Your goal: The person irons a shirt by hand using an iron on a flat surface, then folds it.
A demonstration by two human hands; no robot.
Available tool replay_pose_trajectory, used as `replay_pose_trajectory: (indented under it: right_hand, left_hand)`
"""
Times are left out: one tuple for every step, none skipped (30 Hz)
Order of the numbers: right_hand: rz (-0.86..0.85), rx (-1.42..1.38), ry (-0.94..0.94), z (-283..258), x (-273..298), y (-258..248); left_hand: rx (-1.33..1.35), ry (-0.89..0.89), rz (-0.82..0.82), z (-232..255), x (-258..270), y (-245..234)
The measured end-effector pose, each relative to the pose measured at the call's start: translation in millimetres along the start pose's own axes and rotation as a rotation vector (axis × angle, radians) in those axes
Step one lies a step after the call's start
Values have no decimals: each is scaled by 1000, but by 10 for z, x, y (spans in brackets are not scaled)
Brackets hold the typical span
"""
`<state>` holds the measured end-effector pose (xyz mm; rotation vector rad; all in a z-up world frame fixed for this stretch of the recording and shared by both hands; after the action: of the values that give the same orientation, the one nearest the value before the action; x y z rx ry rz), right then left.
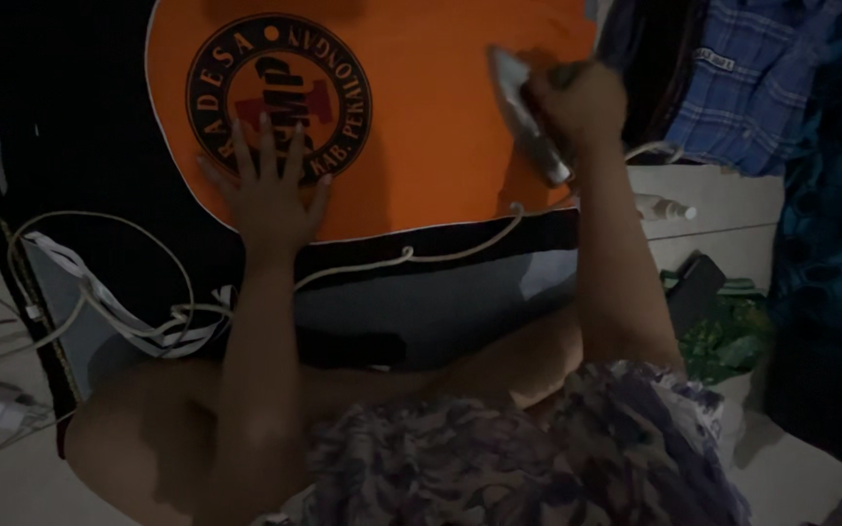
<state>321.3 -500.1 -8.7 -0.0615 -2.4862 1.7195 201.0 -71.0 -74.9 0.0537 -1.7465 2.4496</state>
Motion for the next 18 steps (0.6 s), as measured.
replay_pose_trajectory:
  right_hand:
    - [-124,34,34,-29,103,129]
    - [-124,42,34,-99,195,142]
    - [-114,10,-139,-355,280,157]
    - [-103,-21,-312,-603,391,163]
    - [-102,-17,-311,-677,467,192]
    - [-103,80,-350,-774,550,238]
    - [-106,175,-390,-856,606,287]
    - [-105,178,-391,-894,629,313]
    - [-85,153,-449,-981,676,335]
    - [-64,127,-508,-1052,707,349]
    - [-65,127,-508,-1057,687,381]
    - [-40,159,-492,-1043,640,393]
    - [-15,189,-476,-1028,589,401]
    - [-16,189,-476,-1025,526,423]
    - [54,121,-506,-1057,468,365]
    - [125,52,-534,-1079,410,302]
    - [126,49,-532,-1076,316,318]
    - [179,72,-580,-1116,251,291]
  left_hand:
    - [7,0,0,-5,3,8]
    - [17,11,15,-7,1,1]
    - [26,24,31,-3,-9,-9]
    - [32,27,33,3,-8,-2]
    - [36,28,42,1,-4,-6]
    - [41,29,51,4,-3,-10]
    - [44,29,52,4,-2,-6]
    - [41,30,55,5,-4,-3]
    - [37,31,56,-1,0,0]
    - [38,30,56,-6,0,5]
    - [34,28,46,-10,-4,21]
    - [30,26,35,-12,-11,37]
    - [29,26,34,-13,-17,42]
    - [31,24,31,-13,-25,48]
    - [32,23,25,-16,-22,52]
    - [30,22,21,-14,-13,51]
    - [31,20,12,-14,-17,49]
    - [33,17,4,-11,-17,42]
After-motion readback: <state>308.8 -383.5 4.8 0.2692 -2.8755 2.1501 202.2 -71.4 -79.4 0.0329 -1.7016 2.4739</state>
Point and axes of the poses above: each hand's wrist, its own x-axis away from the middle knuckle, its own y-axis out of the palm, z = x × y, the point moved 10 cm from there along -x, towards the middle knuckle, and after that the axes turned 10 degrees about -x, right-handed, at the moved point
